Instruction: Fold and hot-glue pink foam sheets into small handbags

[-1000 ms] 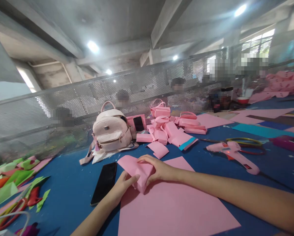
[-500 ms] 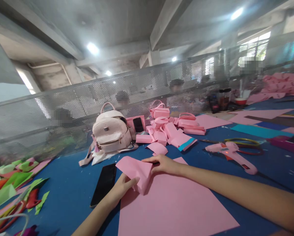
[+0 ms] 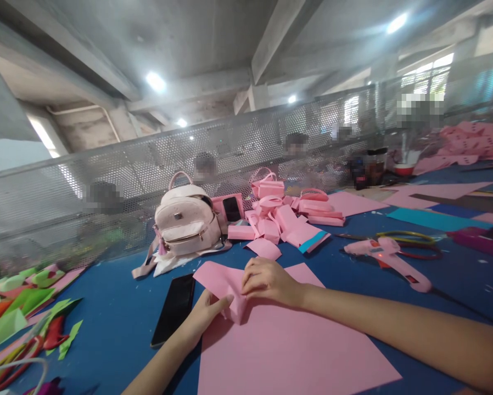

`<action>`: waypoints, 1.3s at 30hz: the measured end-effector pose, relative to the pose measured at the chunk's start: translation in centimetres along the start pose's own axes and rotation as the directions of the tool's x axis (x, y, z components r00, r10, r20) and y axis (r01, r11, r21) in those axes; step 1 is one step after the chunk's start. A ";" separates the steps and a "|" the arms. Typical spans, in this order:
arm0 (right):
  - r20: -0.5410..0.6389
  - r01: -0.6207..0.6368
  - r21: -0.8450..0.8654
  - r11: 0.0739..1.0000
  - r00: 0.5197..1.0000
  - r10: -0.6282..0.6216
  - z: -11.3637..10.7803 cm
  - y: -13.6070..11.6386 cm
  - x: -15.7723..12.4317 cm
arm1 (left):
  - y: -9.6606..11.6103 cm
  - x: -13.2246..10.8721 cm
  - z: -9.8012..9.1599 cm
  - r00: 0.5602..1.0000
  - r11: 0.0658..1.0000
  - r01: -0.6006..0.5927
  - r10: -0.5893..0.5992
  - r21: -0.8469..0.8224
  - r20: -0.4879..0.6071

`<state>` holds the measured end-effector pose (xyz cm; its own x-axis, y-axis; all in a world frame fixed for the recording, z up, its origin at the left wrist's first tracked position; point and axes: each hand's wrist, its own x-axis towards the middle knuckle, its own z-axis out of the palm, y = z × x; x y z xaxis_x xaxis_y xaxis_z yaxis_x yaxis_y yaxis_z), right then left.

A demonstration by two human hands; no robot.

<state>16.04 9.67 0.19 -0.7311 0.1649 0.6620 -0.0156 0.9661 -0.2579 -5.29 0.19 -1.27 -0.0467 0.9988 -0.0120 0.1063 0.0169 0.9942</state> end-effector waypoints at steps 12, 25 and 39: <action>-0.024 0.240 -0.248 0.939 0.967 -0.254 -0.3 0.4 -0.3 | 0.4 0.7 -0.6 0.994 0.996 -0.023 0.013 0.091 0.105; 0.052 0.180 -0.240 0.954 0.984 -0.173 0.5 -0.6 0.1 | -0.3 1.1 -0.8 0.995 0.991 -0.027 0.015 0.134 0.095; 0.039 0.234 -0.235 0.943 0.972 -0.231 0.7 -1.7 0.2 | -0.9 1.4 -0.8 0.996 0.993 0.001 -0.011 0.114 0.088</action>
<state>15.42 7.93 0.31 -0.7339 -0.0709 0.6756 -0.0255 0.9967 0.0769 -6.23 1.54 -2.08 0.0394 0.9987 -0.0323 0.2188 0.0229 0.9755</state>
